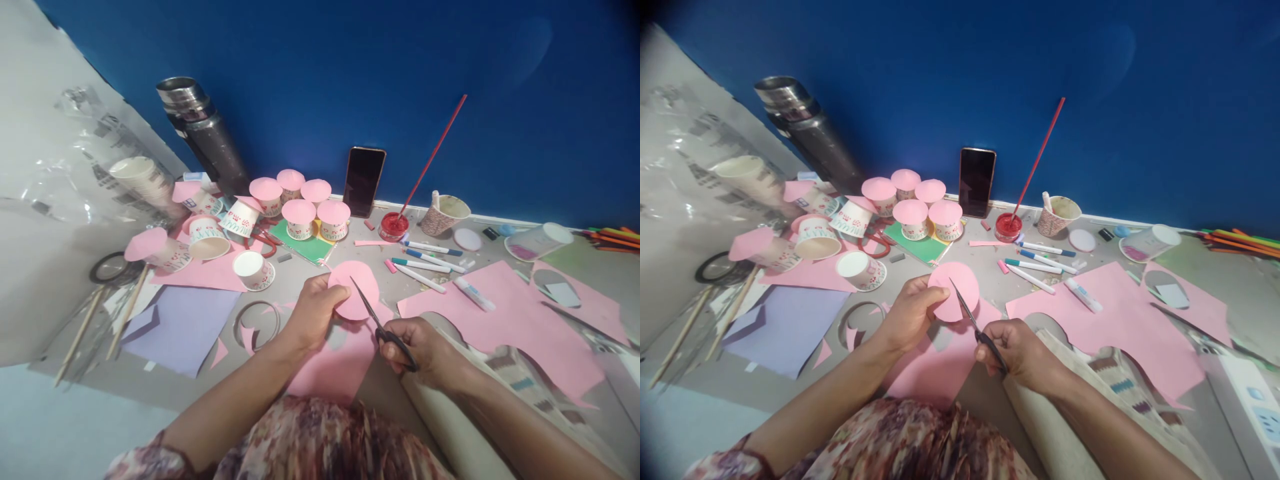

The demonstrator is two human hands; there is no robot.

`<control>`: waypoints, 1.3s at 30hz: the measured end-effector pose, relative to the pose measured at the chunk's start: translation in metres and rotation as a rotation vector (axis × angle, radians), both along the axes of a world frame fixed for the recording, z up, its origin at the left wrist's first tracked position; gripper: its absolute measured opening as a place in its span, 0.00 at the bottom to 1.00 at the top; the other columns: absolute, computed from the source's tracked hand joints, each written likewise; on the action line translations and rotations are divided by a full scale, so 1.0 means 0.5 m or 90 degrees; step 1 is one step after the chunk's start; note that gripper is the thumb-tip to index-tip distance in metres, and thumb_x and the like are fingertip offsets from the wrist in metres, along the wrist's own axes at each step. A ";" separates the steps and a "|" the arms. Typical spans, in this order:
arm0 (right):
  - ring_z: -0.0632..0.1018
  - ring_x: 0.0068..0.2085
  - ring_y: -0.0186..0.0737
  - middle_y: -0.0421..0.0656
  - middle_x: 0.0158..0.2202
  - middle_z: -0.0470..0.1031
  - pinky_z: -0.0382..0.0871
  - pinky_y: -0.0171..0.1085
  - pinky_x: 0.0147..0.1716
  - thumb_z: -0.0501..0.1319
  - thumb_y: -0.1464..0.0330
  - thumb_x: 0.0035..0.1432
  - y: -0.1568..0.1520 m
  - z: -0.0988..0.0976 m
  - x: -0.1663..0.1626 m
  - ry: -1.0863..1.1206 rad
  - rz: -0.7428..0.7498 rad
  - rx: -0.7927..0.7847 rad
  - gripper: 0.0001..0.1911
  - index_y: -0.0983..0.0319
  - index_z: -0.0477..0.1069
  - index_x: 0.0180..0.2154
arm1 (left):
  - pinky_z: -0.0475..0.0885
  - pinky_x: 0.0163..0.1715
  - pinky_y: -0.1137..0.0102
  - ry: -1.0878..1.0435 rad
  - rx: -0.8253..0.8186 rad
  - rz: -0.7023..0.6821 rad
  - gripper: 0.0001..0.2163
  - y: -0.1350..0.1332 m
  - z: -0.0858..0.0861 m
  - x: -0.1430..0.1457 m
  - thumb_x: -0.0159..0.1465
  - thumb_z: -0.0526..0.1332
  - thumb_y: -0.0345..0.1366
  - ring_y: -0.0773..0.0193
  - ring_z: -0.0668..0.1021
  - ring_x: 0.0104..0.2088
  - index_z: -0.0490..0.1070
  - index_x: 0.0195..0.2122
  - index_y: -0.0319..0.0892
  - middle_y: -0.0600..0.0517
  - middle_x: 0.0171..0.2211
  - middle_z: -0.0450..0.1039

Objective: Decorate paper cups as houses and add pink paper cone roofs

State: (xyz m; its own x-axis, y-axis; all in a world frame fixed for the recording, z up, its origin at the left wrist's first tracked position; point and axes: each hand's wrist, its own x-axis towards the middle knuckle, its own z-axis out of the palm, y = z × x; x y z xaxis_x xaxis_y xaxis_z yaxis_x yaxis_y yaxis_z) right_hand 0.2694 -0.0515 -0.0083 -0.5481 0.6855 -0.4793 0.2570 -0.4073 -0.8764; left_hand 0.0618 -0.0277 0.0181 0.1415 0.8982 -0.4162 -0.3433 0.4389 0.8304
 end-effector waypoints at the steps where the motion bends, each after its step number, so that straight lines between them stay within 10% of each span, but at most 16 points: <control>1: 0.65 0.23 0.32 0.39 0.19 0.69 0.55 0.34 0.24 0.71 0.38 0.48 0.000 0.002 -0.001 -0.003 0.000 -0.002 0.33 0.61 0.68 0.24 | 0.76 0.20 0.67 0.001 -0.001 -0.002 0.10 0.000 0.000 0.000 0.51 0.67 0.38 0.59 0.78 0.20 0.75 0.30 0.36 0.47 0.22 0.77; 7: 0.66 0.24 0.34 0.38 0.21 0.71 0.57 0.34 0.24 0.72 0.53 0.49 0.003 0.012 0.012 -0.106 0.008 0.028 0.19 0.61 0.74 0.27 | 0.75 0.20 0.68 0.004 0.019 0.057 0.10 0.006 -0.004 -0.006 0.51 0.67 0.38 0.61 0.77 0.20 0.75 0.30 0.36 0.49 0.21 0.76; 14: 0.67 0.24 0.37 0.38 0.20 0.69 0.52 0.35 0.25 0.69 0.58 0.54 0.024 0.027 0.065 -0.450 -0.020 0.373 0.20 0.57 0.61 0.23 | 0.62 0.16 0.75 0.065 0.051 0.132 0.12 0.019 -0.006 -0.019 0.52 0.69 0.41 0.72 0.67 0.17 0.72 0.27 0.38 0.55 0.20 0.70; 23: 0.79 0.47 0.53 0.52 0.44 0.78 0.65 0.41 0.41 0.63 0.67 0.66 0.035 0.011 0.086 -0.734 0.094 0.582 0.05 0.61 0.75 0.41 | 0.59 0.16 0.76 0.081 0.045 0.002 0.14 0.000 -0.002 -0.015 0.56 0.71 0.44 0.73 0.64 0.13 0.69 0.30 0.41 0.59 0.14 0.65; 39: 0.74 0.31 0.39 0.38 0.30 0.75 0.56 0.35 0.30 0.63 0.71 0.57 0.065 0.001 0.123 -0.529 0.015 0.358 0.07 0.58 0.65 0.36 | 0.77 0.22 0.66 -0.011 -0.068 -0.034 0.19 -0.019 -0.006 0.021 0.47 0.76 0.40 0.56 0.81 0.20 0.75 0.35 0.35 0.46 0.21 0.80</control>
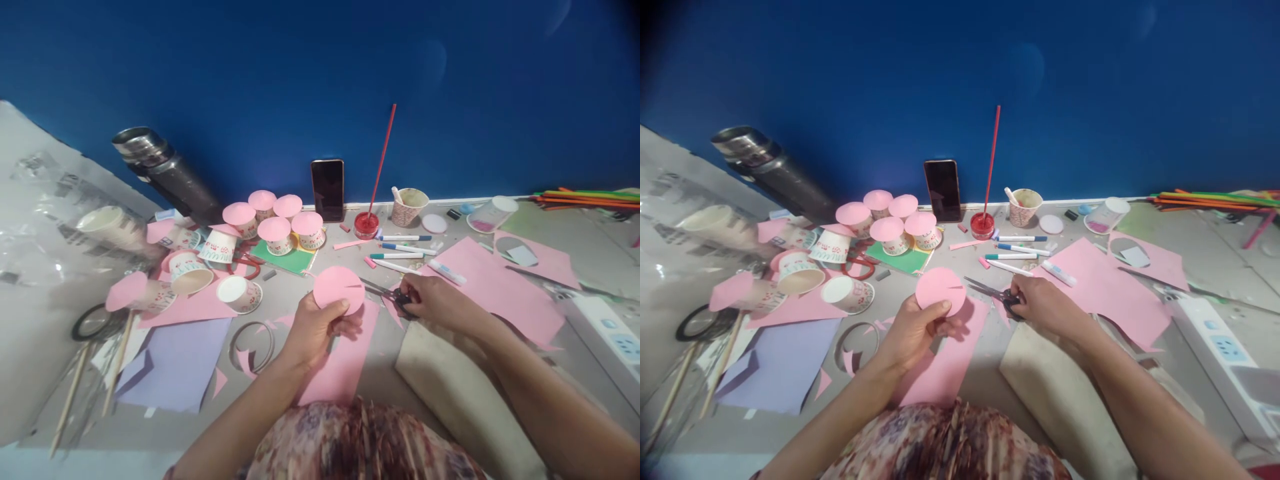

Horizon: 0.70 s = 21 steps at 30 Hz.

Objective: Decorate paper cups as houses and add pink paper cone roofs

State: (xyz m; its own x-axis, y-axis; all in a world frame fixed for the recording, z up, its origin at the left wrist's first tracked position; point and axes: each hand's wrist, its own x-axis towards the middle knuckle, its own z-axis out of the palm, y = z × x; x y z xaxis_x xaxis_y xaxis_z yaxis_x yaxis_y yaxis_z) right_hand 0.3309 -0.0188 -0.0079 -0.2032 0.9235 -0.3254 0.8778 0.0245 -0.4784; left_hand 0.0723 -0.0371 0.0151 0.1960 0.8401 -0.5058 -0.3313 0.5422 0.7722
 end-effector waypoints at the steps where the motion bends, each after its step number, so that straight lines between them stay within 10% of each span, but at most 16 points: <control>1: 0.73 0.30 0.39 0.38 0.30 0.75 0.56 0.35 0.30 0.63 0.71 0.57 0.000 0.002 0.000 -0.004 -0.006 0.004 0.07 0.58 0.64 0.35 | 0.78 0.22 0.66 -0.007 -0.006 0.001 0.20 -0.001 -0.001 0.003 0.46 0.76 0.40 0.56 0.82 0.21 0.75 0.35 0.35 0.46 0.22 0.80; 8: 0.74 0.33 0.41 0.42 0.32 0.78 0.58 0.36 0.33 0.61 0.69 0.61 -0.002 0.025 -0.005 0.067 0.040 0.024 0.04 0.59 0.70 0.32 | 0.70 0.20 0.72 -0.006 0.018 0.055 0.17 -0.002 -0.003 0.017 0.45 0.77 0.35 0.63 0.79 0.21 0.77 0.33 0.35 0.48 0.25 0.80; 16: 0.78 0.33 0.39 0.41 0.31 0.81 0.69 0.36 0.34 0.72 0.55 0.54 -0.046 0.008 -0.116 0.643 -0.116 -0.148 0.17 0.62 0.76 0.36 | 0.76 0.31 0.68 -0.091 0.027 0.090 0.18 -0.037 -0.036 0.048 0.49 0.79 0.33 0.62 0.81 0.31 0.78 0.39 0.37 0.48 0.34 0.83; 21: 0.70 0.23 0.32 0.37 0.21 0.73 0.61 0.32 0.25 0.72 0.57 0.49 -0.042 0.007 -0.119 0.657 -0.226 -0.155 0.16 0.62 0.72 0.27 | 0.74 0.34 0.70 -0.096 0.023 0.060 0.19 -0.029 -0.024 0.038 0.47 0.79 0.36 0.62 0.81 0.35 0.79 0.38 0.38 0.48 0.36 0.83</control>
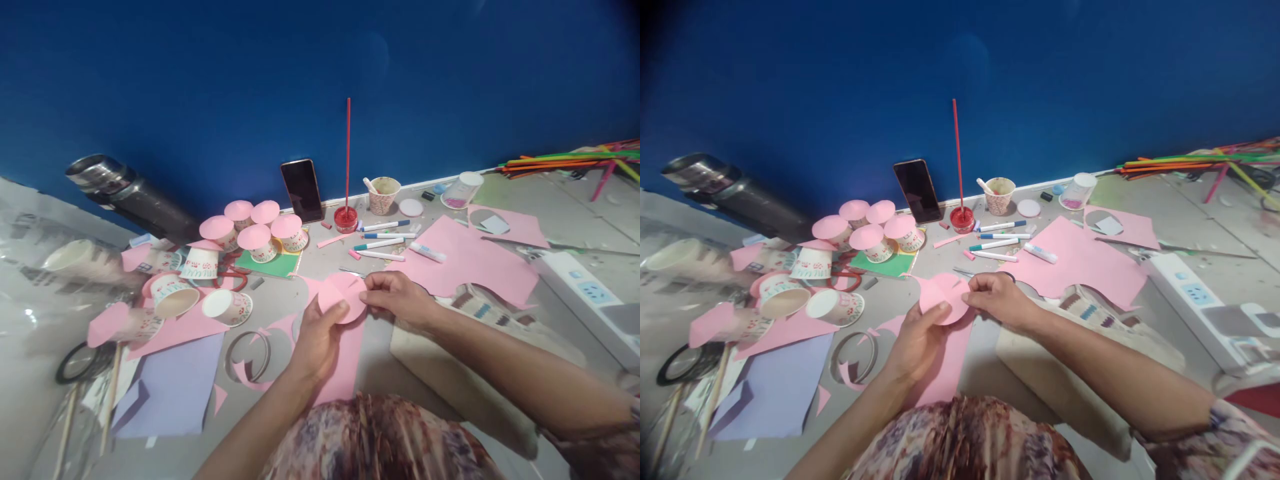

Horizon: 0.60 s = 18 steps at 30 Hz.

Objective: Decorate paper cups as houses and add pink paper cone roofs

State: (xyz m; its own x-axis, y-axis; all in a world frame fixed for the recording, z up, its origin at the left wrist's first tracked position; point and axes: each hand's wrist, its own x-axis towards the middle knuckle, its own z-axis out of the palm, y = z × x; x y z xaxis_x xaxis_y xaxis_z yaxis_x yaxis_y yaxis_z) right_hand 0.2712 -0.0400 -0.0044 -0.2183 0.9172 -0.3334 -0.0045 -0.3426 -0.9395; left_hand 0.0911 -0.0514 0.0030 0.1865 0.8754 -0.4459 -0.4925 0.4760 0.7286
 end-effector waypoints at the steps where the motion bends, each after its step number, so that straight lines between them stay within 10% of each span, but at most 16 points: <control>1: 0.69 0.22 0.31 0.36 0.20 0.71 0.60 0.32 0.23 0.71 0.59 0.49 0.001 0.003 0.006 -0.021 0.014 -0.009 0.15 0.61 0.71 0.26 | 0.73 0.34 0.71 0.011 0.003 0.005 0.18 0.006 0.003 -0.006 0.47 0.79 0.38 0.63 0.80 0.34 0.79 0.37 0.38 0.49 0.34 0.82; 7: 0.72 0.22 0.33 0.36 0.19 0.72 0.63 0.31 0.22 0.66 0.63 0.51 -0.002 0.008 0.022 -0.140 0.158 -0.010 0.09 0.60 0.70 0.27 | 0.65 0.26 0.73 0.163 0.025 -0.053 0.15 0.028 0.003 -0.031 0.46 0.78 0.39 0.70 0.71 0.23 0.75 0.29 0.40 0.57 0.22 0.71; 18: 0.68 0.18 0.30 0.35 0.17 0.71 0.57 0.29 0.18 0.64 0.64 0.57 -0.001 0.029 0.005 -0.160 0.013 -0.021 0.08 0.61 0.72 0.29 | 0.63 0.27 0.75 0.312 0.180 -0.034 0.12 0.034 -0.006 -0.049 0.53 0.76 0.41 0.70 0.69 0.25 0.77 0.29 0.40 0.56 0.24 0.71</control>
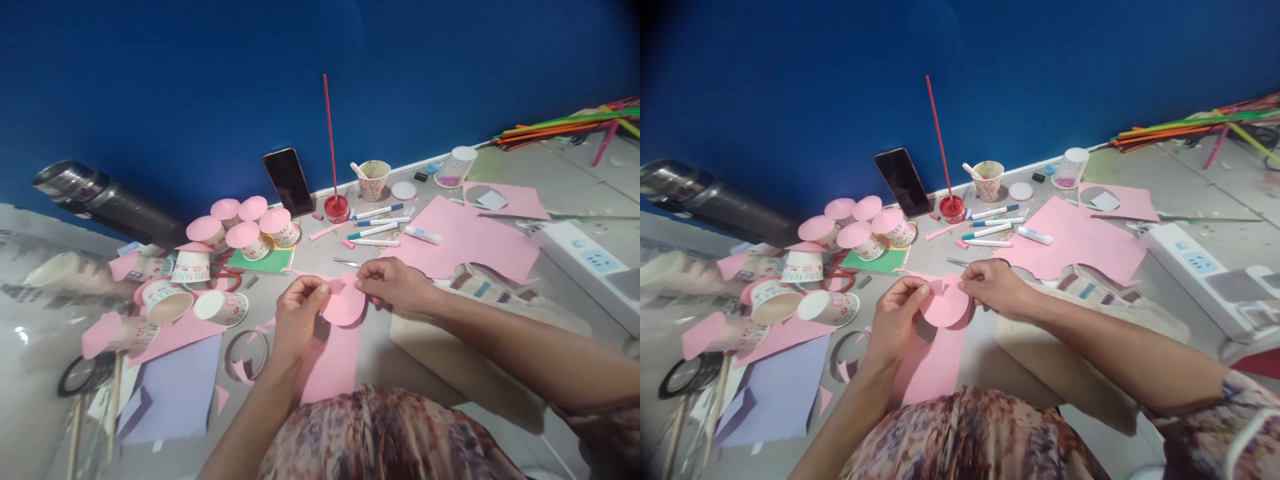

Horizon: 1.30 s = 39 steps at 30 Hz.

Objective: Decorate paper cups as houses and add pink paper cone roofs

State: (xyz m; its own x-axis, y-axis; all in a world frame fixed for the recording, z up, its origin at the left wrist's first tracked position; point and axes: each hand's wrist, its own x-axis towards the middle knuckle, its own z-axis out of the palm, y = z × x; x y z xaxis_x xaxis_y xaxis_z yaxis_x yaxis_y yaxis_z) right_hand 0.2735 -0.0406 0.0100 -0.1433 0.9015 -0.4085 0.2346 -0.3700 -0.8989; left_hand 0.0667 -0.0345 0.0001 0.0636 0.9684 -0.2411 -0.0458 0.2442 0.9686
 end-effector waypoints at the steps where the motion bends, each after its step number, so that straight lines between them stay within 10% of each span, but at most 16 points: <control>1: 0.68 0.18 0.29 0.35 0.17 0.71 0.57 0.29 0.18 0.64 0.65 0.57 0.000 0.001 -0.001 0.002 -0.001 -0.003 0.07 0.61 0.72 0.30 | 0.63 0.27 0.75 -0.001 -0.005 0.008 0.12 0.001 -0.001 -0.001 0.53 0.76 0.41 0.70 0.69 0.26 0.76 0.29 0.40 0.56 0.24 0.71; 17: 0.77 0.35 0.39 0.42 0.34 0.81 0.64 0.36 0.36 0.56 0.68 0.65 -0.013 -0.030 0.007 -0.127 0.173 0.297 0.11 0.61 0.78 0.37 | 0.67 0.29 0.73 0.037 -0.056 -0.075 0.15 -0.001 -0.008 0.011 0.48 0.77 0.38 0.68 0.73 0.26 0.81 0.35 0.39 0.53 0.27 0.76; 39: 0.67 0.25 0.34 0.37 0.22 0.69 0.55 0.34 0.24 0.61 0.63 0.54 -0.019 -0.031 -0.011 -0.092 0.082 0.187 0.09 0.60 0.71 0.26 | 0.62 0.24 0.73 0.164 -0.016 -0.156 0.09 -0.022 0.000 0.015 0.52 0.73 0.39 0.67 0.69 0.24 0.77 0.27 0.41 0.54 0.23 0.72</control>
